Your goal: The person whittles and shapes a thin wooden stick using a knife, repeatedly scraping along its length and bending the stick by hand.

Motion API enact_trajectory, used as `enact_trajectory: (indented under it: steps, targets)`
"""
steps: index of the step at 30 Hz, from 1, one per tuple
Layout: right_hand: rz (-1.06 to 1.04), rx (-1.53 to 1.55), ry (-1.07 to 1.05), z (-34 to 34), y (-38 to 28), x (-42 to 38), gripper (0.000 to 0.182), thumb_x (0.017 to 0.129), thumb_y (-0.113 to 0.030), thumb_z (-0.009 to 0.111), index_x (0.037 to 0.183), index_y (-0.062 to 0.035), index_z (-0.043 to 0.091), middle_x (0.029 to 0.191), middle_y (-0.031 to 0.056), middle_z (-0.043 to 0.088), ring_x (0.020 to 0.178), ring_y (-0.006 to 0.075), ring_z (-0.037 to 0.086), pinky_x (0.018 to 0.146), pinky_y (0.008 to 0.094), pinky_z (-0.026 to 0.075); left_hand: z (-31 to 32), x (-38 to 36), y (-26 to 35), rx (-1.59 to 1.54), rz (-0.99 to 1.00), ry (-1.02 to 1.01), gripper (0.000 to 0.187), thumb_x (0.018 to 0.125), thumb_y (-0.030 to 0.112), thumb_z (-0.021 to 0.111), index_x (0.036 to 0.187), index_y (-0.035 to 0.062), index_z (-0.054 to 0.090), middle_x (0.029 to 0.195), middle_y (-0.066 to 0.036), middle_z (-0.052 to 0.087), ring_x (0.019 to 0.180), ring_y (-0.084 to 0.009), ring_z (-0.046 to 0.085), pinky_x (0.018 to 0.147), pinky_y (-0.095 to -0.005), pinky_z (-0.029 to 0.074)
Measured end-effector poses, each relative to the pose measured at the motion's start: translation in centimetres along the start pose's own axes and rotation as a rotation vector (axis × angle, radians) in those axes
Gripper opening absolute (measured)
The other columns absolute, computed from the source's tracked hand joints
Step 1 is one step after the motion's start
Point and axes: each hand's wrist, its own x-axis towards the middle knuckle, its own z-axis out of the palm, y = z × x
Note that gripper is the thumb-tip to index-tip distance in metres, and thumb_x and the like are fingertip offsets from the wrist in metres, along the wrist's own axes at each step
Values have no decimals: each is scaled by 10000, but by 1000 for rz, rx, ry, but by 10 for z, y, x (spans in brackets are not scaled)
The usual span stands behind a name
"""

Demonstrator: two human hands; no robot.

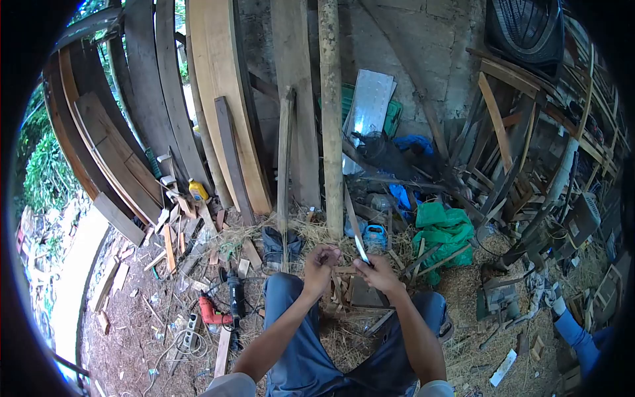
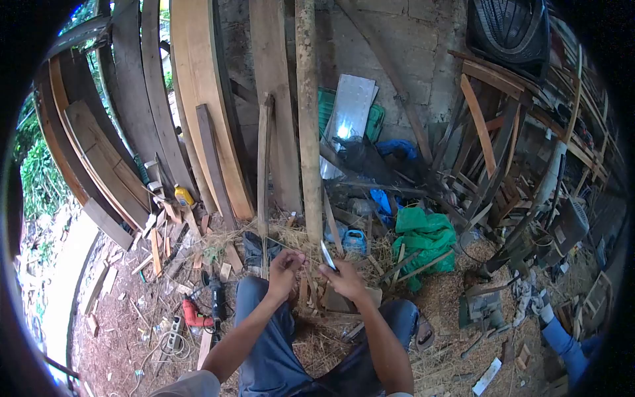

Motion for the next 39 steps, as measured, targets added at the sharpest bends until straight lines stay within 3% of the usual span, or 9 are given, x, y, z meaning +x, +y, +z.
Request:
enact_trajectory:
  steps: [6, 15, 20, 26, 30, 32, 33, 36, 39]
  targets:
    - [75, 378, 5, -17, 0, -1, 234, 891, -248, 634, 909, -16, 652, 633, -26, 541, 452, 21, 376, 403, 198, 267, -24, 4, 8, -174, -146, 118, 116, 913, 138, 577, 927, 24, 592, 837, -67, 627, 747, -141, 596, 689, -271, 469]
    - [14, 614, 207, -37, -9, -4, 165, 854, -177, 666, 904, -23, 634, 661, -14, 521, 454, 20, 374, 383, 197, 245, -59, 13, 34, -266, -72, 279, 95, 896, 113, 567, 910, 25, 600, 811, -56, 613, 693, -121, 555, 624, -257, 440]
    - [-85, 933, 367, -51, -1, -1, 150, 849, -177, 673, 891, -52, 604, 637, -37, 451, 450, 26, 331, 376, 199, 226, -50, -5, 38, 29, -157, -27, 86, 885, 89, 574, 908, 13, 608, 764, -38, 600, 664, -104, 541, 615, -244, 426]
    - [-84, 809, 341, -38, -6, -5, 204, 855, -217, 677, 935, -47, 598, 702, -22, 515, 467, 17, 356, 383, 191, 241, -26, -24, 27, 283, -180, -328, 83, 876, 49, 616, 910, -26, 616, 726, -21, 592, 634, -82, 532, 592, -236, 434]
    - [-50, 749, 241, -18, -3, -3, 217, 868, -226, 663, 976, -52, 593, 720, -18, 534, 480, 15, 370, 391, 182, 254, -8, -26, 23, 214, -216, -346, 82, 891, 56, 594, 923, -19, 606, 739, -26, 590, 617, -87, 534, 558, -226, 430]
    - [-44, 555, 63, -11, -4, -3, 245, 901, -266, 620, 1025, -57, 587, 739, -16, 546, 507, 16, 392, 414, 174, 281, -1, -26, 23, 52, -387, -239, 81, 909, 70, 570, 923, -6, 594, 737, -21, 567, 589, -82, 511, 510, -213, 398]
    - [-47, 554, 63, -7, -10, -5, 245, 901, -266, 620, 1025, -57, 587, 739, -16, 546, 507, 16, 392, 414, 174, 281, 0, -24, 25, 52, -384, -241, 81, 909, 70, 570, 923, -6, 594, 737, -21, 567, 589, -82, 511, 510, -213, 398]
    - [76, 422, 146, 0, -18, -7, 437, 978, -430, 414, 1091, -53, 604, 685, -6, 511, 487, 40, 364, 428, 204, 293, 1, -19, 27, -1, -466, -187, 78, 918, 82, 553, 942, 9, 569, 737, -15, 541, 550, -69, 465, 471, -205, 357]
    - [101, 447, 357, -12, 7, 7, 525, 970, -487, 392, 1108, -47, 640, 675, -18, 520, 554, 60, 428, 483, 219, 342, -2, -16, 23, -27, -384, -136, 94, 910, 62, 550, 994, 22, 535, 757, -17, 544, 613, -61, 470, 538, -206, 379]
